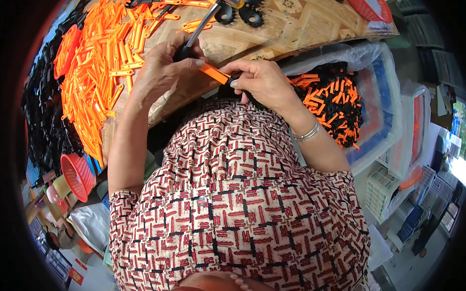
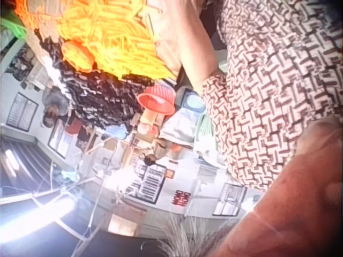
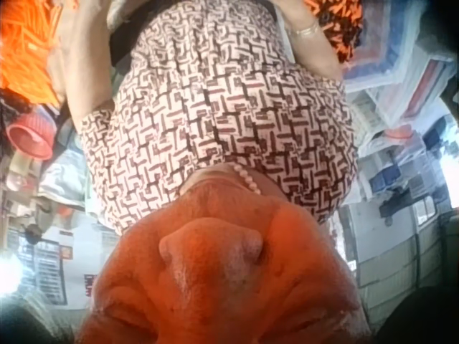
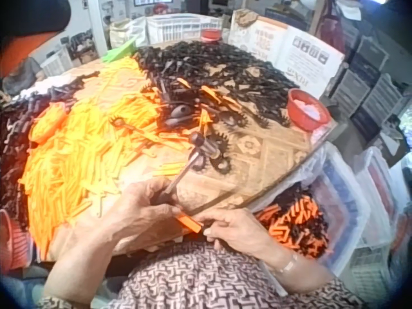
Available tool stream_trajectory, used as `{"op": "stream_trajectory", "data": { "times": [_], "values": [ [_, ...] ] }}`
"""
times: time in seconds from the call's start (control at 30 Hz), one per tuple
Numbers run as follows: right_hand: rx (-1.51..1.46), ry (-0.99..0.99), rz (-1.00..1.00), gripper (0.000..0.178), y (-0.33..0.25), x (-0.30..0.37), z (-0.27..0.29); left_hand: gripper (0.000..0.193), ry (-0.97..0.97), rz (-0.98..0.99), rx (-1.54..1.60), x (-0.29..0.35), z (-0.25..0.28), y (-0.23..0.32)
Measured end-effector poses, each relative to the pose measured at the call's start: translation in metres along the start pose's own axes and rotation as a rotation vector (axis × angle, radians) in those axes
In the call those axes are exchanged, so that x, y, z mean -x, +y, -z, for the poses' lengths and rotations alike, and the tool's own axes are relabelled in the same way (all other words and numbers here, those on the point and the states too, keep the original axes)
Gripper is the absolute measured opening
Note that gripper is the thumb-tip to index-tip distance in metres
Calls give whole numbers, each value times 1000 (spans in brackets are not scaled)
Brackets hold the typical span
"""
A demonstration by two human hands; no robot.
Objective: The person assembles orange plastic handles into black plastic heads using a hammer. They pick up a handle and a head, insert the handle into the head, and then use a hammer to tap the handle into place. The person repeats this process for multiple units, placing the finished items on the table.
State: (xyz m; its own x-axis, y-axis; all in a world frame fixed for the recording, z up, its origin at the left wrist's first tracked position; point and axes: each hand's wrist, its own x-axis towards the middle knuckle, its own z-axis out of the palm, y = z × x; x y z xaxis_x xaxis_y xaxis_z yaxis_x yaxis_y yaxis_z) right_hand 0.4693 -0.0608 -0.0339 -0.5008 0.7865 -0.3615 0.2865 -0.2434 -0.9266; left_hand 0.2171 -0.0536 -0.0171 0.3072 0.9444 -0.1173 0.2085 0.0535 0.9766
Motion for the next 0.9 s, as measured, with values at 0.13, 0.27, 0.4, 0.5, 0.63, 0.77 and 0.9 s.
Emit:
{"op": "stream_trajectory", "data": {
  "times": [0.13, 0.27, 0.4, 0.5, 0.63, 0.77, 0.9],
  "values": [
    [-74, -52, -18, 33, 2, -2, 2, 21, 62, 14, -120, 0, -1, 0],
    [-66, -82, -28, 31, 0, -2, 3, 17, 136, -76, -323, 2, -8, -1],
    [-28, -60, -50, 27, -2, -5, 0, 15, 166, -132, -406, 4, -15, -8],
    [-56, -2, -38, 23, 7, -10, -4, 15, 183, -197, -412, 4, -20, -10],
    [-41, 65, 7, 20, 9, -10, -9, 15, 212, -326, -559, 9, -22, -6],
    [119, 76, -58, 21, -7, -7, -12, 15, 370, -486, -839, 23, -22, -3],
    [111, 55, -77, 19, -11, -7, -12, 28, 293, -23, -342, 65, -15, 18]
  ]
}}
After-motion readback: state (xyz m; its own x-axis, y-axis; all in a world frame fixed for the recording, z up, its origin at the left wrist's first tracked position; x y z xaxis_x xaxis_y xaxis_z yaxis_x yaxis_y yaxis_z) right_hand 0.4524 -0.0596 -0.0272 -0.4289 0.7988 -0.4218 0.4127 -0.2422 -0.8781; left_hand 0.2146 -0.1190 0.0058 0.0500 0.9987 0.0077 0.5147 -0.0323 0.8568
